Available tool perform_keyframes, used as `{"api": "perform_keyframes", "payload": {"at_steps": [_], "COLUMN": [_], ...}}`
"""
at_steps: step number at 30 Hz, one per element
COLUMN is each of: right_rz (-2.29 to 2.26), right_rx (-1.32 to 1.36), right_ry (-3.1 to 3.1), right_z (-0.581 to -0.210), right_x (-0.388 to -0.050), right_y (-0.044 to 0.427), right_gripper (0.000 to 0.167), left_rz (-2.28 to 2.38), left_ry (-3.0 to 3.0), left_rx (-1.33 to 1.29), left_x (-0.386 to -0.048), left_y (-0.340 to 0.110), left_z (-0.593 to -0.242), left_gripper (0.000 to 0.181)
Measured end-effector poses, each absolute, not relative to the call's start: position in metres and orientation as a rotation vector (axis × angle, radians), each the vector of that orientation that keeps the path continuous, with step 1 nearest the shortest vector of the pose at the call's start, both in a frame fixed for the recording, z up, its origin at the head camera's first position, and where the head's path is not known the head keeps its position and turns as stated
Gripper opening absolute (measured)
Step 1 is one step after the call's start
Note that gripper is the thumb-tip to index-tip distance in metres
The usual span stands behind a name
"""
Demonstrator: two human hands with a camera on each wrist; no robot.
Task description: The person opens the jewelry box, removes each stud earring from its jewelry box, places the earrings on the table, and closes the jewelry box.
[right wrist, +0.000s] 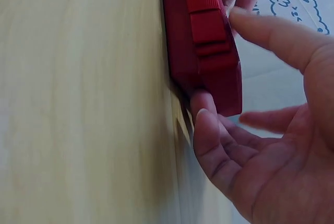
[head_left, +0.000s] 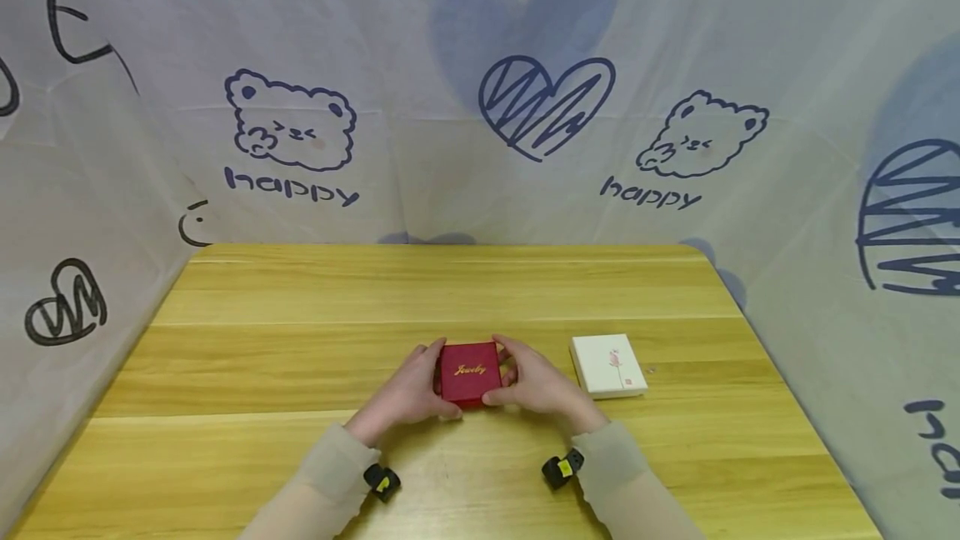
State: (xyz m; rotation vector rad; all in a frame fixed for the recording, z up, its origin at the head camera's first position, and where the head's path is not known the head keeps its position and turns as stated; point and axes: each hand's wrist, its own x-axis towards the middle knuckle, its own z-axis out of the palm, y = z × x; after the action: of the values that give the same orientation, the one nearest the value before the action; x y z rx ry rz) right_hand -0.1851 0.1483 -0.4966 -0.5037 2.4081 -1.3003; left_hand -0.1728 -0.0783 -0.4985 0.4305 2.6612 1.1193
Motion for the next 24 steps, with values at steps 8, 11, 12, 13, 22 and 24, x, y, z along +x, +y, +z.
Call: {"api": "perform_keyframes", "payload": {"at_steps": [8,11,12,13,22,24], "right_rz": [-1.343,-1.387,-1.402,-1.408,-1.254,-1.202], "right_rx": [-0.411,-0.433,-0.435,-0.437,-0.500,-0.530], "right_ry": [2.370,2.296,2.266,2.245,2.345,2.407], "right_z": [-0.498,-0.497,-0.496,-0.496,-0.494,-0.493], "right_x": [-0.190,-0.192,-0.193,-0.194,-0.195,-0.195], "right_y": [0.142,0.141,0.141,0.141,0.138,0.138], "right_gripper": [0.082,0.086,0.090,0.093,0.110,0.110], "left_rz": [1.107,1.108,1.106,1.105,1.100,1.110], "left_ry": [2.666,2.672,2.674,2.677,2.682,2.679], "left_rx": [0.402,0.404,0.405,0.409,0.435,0.442], "left_x": [-0.173,-0.173,-0.173,-0.174,-0.175,-0.175], "left_y": [-0.081,-0.081,-0.081,-0.081,-0.083,-0.083], "left_z": [-0.498,-0.497,-0.497,-0.497,-0.499,-0.498], "left_gripper": [0.110,0.109,0.109,0.109,0.108,0.108]}}
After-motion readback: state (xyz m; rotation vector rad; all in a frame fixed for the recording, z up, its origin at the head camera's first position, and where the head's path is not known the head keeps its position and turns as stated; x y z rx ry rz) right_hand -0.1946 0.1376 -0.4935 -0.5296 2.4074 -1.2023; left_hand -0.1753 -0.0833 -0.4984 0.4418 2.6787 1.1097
